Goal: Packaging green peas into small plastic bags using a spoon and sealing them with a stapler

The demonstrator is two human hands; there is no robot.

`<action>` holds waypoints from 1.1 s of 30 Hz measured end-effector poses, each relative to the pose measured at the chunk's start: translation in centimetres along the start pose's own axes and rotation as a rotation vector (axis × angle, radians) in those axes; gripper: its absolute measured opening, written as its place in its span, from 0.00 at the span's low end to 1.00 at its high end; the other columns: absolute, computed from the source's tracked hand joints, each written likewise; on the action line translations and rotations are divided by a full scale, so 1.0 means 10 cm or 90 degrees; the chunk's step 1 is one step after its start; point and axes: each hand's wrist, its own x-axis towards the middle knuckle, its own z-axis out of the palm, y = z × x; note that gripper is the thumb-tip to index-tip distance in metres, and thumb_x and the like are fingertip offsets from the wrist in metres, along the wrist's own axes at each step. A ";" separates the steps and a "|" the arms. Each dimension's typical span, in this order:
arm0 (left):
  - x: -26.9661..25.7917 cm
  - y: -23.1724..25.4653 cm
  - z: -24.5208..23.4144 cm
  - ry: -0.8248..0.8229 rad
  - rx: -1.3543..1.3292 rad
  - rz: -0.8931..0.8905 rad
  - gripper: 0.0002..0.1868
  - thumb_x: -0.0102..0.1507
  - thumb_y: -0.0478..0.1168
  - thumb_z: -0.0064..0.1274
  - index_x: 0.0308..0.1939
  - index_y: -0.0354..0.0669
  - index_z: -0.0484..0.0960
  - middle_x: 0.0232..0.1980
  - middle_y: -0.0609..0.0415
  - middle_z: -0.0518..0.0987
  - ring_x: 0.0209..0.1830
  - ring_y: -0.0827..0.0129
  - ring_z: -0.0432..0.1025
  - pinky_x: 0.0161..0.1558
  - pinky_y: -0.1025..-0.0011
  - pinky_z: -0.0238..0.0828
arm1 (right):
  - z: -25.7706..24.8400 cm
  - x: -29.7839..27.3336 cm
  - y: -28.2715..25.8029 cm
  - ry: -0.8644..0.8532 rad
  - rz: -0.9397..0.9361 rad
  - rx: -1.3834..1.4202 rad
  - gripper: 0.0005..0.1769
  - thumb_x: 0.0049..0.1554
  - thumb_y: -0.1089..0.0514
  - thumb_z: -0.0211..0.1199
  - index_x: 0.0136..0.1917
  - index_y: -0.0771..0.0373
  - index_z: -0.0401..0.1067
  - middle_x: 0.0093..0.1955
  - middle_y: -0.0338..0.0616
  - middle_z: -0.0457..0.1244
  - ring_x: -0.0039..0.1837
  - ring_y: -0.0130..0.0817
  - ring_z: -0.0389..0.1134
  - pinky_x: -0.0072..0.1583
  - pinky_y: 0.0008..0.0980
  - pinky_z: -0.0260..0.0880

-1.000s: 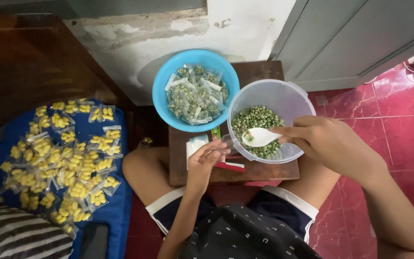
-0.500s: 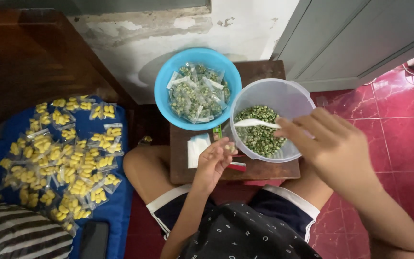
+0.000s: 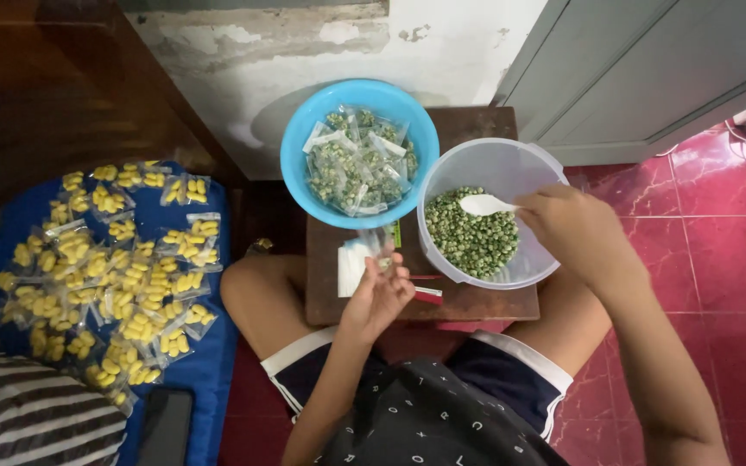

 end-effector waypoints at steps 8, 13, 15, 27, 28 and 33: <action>-0.16 0.27 -0.13 0.150 0.303 0.112 0.26 0.67 0.49 0.53 0.67 0.43 0.73 0.59 0.51 0.81 0.55 0.63 0.79 0.53 0.72 0.79 | 1.19 0.50 0.22 -0.003 -0.022 -0.223 0.07 0.52 0.56 0.64 0.33 0.46 0.73 0.32 0.30 0.67 0.37 0.37 0.74 0.35 0.38 0.72; -0.22 0.33 -0.43 0.192 0.364 0.092 0.23 0.67 0.47 0.56 0.62 0.40 0.76 0.51 0.46 0.82 0.44 0.60 0.81 0.33 0.77 0.80 | 1.42 0.87 0.18 -0.136 -0.019 -0.119 0.06 0.54 0.58 0.64 0.35 0.56 0.75 0.34 0.40 0.69 0.40 0.44 0.75 0.40 0.48 0.76; -0.23 0.33 -0.46 0.186 0.338 0.078 0.22 0.68 0.48 0.55 0.62 0.40 0.76 0.48 0.48 0.82 0.41 0.62 0.81 0.28 0.80 0.77 | 1.51 1.01 0.14 -0.149 -0.041 -0.100 0.06 0.55 0.57 0.65 0.36 0.57 0.74 0.35 0.42 0.69 0.41 0.45 0.76 0.42 0.50 0.76; -0.19 0.23 -0.26 0.241 0.488 0.074 0.25 0.67 0.45 0.56 0.65 0.36 0.76 0.56 0.39 0.82 0.44 0.60 0.81 0.32 0.80 0.81 | 1.41 1.22 0.00 -0.257 -0.073 -0.003 0.20 0.58 0.67 0.60 0.24 0.63 0.69 0.22 0.45 0.62 0.29 0.42 0.69 0.35 0.45 0.74; -0.19 0.24 -0.22 0.244 0.494 0.076 0.25 0.67 0.45 0.56 0.65 0.35 0.76 0.56 0.40 0.82 0.43 0.61 0.81 0.31 0.81 0.80 | 1.37 1.23 0.00 -0.267 -0.062 0.010 0.18 0.59 0.66 0.59 0.26 0.64 0.71 0.24 0.47 0.63 0.29 0.42 0.69 0.34 0.44 0.73; -0.18 0.27 -0.19 0.258 0.499 0.080 0.25 0.67 0.44 0.56 0.65 0.34 0.76 0.55 0.39 0.82 0.42 0.62 0.81 0.31 0.81 0.80 | 1.35 1.21 -0.04 -0.263 -0.071 0.041 0.18 0.60 0.65 0.58 0.27 0.67 0.72 0.24 0.49 0.62 0.29 0.41 0.68 0.33 0.42 0.73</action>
